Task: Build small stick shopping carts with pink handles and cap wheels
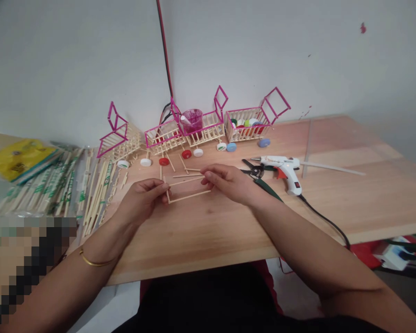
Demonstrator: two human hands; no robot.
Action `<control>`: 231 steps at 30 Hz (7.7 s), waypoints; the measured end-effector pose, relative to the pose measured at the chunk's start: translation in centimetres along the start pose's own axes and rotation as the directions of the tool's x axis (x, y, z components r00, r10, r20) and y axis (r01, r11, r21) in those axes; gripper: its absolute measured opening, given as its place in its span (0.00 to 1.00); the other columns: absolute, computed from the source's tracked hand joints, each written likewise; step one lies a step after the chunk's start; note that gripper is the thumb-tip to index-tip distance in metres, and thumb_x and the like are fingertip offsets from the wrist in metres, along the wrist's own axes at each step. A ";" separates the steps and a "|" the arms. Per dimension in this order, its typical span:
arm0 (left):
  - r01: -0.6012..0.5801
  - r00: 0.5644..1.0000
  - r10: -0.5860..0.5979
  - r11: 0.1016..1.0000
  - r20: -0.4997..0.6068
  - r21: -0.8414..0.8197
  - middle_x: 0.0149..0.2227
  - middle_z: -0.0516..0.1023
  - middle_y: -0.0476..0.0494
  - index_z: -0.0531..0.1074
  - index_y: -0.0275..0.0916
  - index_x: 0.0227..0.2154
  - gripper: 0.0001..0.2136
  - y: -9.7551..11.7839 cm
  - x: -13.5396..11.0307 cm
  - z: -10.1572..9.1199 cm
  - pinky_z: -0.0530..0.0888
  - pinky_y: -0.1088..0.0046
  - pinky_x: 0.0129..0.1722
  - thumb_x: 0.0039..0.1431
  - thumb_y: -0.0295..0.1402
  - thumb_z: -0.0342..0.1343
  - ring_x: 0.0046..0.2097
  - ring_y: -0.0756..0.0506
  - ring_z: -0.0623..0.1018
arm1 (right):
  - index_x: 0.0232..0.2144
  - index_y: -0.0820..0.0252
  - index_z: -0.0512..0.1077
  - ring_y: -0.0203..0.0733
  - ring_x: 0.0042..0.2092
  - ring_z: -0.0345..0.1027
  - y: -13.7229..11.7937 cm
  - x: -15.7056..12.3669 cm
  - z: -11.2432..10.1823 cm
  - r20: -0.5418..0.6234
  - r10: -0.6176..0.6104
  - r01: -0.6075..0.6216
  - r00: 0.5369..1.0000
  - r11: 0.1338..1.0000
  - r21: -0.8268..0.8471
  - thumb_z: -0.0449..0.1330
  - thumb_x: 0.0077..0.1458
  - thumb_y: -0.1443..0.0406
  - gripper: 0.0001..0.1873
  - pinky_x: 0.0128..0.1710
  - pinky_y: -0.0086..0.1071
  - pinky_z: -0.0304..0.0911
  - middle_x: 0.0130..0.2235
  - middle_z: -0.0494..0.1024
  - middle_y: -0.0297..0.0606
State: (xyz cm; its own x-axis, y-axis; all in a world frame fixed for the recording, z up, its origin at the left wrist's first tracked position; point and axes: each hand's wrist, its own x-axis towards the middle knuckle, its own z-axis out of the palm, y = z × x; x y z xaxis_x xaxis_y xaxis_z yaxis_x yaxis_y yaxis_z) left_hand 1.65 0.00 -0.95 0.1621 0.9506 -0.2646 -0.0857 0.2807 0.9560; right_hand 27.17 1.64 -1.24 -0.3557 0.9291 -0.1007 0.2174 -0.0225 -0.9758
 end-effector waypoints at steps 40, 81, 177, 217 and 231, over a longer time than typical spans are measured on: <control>0.225 0.964 -0.202 0.966 0.171 -0.127 0.24 0.78 0.48 0.73 0.33 0.28 0.15 0.1 -0.7 1.3 0.77 0.75 0.29 0.38 0.33 0.71 0.26 0.51 0.78 | 0.39 0.54 0.75 0.32 0.31 0.65 -0.5 -0.1 1.9 0.061 0.088 -0.104 0.994 0.934 0.341 0.66 0.48 0.56 0.16 0.34 0.30 0.64 0.32 0.74 0.31; -0.558 0.817 0.457 0.469 0.353 0.685 0.31 0.74 0.46 0.71 0.37 0.28 0.02 -0.2 -0.5 0.9 0.70 0.71 0.37 0.55 0.26 0.55 0.36 0.48 0.74 | 0.33 0.63 0.72 0.40 0.36 0.67 -0.8 -0.8 2.8 0.230 -0.308 0.384 0.923 0.696 -0.607 0.54 0.60 0.67 0.07 0.37 0.31 0.61 0.33 0.75 0.41; -0.007 0.967 -0.053 0.972 0.251 0.234 0.21 0.73 0.53 0.72 0.36 0.28 0.10 1.2 -1.6 0.2 0.68 0.78 0.27 0.49 0.36 0.64 0.23 0.54 0.71 | 0.44 0.58 0.73 0.35 0.38 0.66 -2.6 -1.2 0.3 0.020 -0.026 0.021 0.999 0.982 0.186 0.67 0.46 0.57 0.22 0.38 0.31 0.63 0.38 0.73 0.37; 0.172 0.972 -0.223 0.888 0.072 0.426 0.24 0.76 0.47 0.72 0.36 0.29 0.13 1.7 -1.1 -0.9 0.67 0.78 0.20 0.55 0.42 0.57 0.24 0.50 0.76 | 0.34 0.60 0.75 0.34 0.30 0.64 -1.9 -1.5 0.2 0.259 -0.062 0.200 0.964 0.811 -0.550 0.55 0.56 0.64 0.09 0.30 0.28 0.56 0.30 0.76 0.34; -0.215 0.847 0.487 0.683 -0.216 0.698 0.17 0.64 0.55 0.68 0.39 0.22 0.11 3.1 -1.4 -2.2 0.60 0.77 0.23 0.56 0.39 0.54 0.21 0.53 0.63 | 0.36 0.58 0.76 0.39 0.36 0.69 -1.2 -1.3 0.2 0.319 -0.119 0.304 0.940 0.716 -0.628 0.55 0.58 0.66 0.09 0.36 0.30 0.59 0.36 0.79 0.38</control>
State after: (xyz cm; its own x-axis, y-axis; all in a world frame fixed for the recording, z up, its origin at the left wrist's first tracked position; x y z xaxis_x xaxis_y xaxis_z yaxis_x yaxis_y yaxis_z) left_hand -1.03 -0.18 2.10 -0.1163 0.9699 0.2137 0.5925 -0.1050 0.7987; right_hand 27.18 0.43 0.04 -0.6506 0.7583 -0.0405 0.6183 0.4980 -0.6080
